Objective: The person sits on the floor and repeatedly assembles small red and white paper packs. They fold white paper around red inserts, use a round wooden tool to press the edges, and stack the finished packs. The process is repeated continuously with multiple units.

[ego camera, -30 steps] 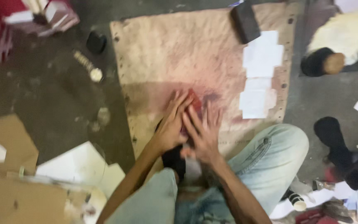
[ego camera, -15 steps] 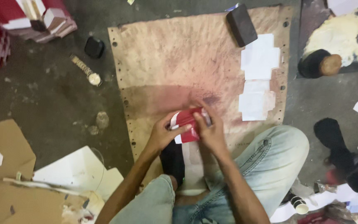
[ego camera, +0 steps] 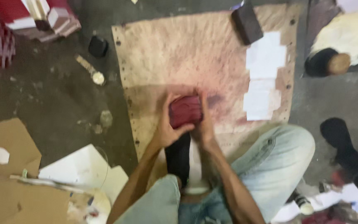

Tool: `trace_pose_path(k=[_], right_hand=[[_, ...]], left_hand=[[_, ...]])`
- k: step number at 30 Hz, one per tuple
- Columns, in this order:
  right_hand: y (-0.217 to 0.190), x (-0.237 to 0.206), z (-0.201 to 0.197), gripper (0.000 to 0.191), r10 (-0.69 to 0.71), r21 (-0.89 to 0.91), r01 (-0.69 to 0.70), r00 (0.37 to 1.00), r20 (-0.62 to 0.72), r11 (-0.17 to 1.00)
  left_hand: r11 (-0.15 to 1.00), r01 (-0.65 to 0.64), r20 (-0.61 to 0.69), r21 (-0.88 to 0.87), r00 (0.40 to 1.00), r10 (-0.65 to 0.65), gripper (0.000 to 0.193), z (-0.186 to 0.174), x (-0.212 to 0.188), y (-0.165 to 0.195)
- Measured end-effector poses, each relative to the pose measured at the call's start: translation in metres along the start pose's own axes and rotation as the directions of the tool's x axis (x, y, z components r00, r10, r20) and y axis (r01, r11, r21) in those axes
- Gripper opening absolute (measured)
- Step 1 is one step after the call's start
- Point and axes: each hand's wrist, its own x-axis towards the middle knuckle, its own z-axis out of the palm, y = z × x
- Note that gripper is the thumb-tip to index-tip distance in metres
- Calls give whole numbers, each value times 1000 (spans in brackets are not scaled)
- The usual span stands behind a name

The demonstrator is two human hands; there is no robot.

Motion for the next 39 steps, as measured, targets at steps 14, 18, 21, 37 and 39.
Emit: trace_pose_path(k=[14,18,21,37,39], right_hand=[[2,-45,0,101,-327,-662,399,915,237,634],[-2,-47,-2,89,-45,-876,478,875,481,-59],[-2,-40,-2,87,-216,-785,233,968,130,574],[-9,-51,1,77,-267,-835,518,844,465,186],[-15,-46,-4,71,-75,-858,474,880,469,198]], left_hand=[[987,118,-88,110,990,-108,29,2,2,2],[975,192,-111,109,977,-180,26,5,3,4],[991,66,-110,115,993,-53,25,8,4,4],[970,-16,-238,241,968,75,18,13,-1,0],[971,96,-177,221,983,-57,15,12,-3,1]])
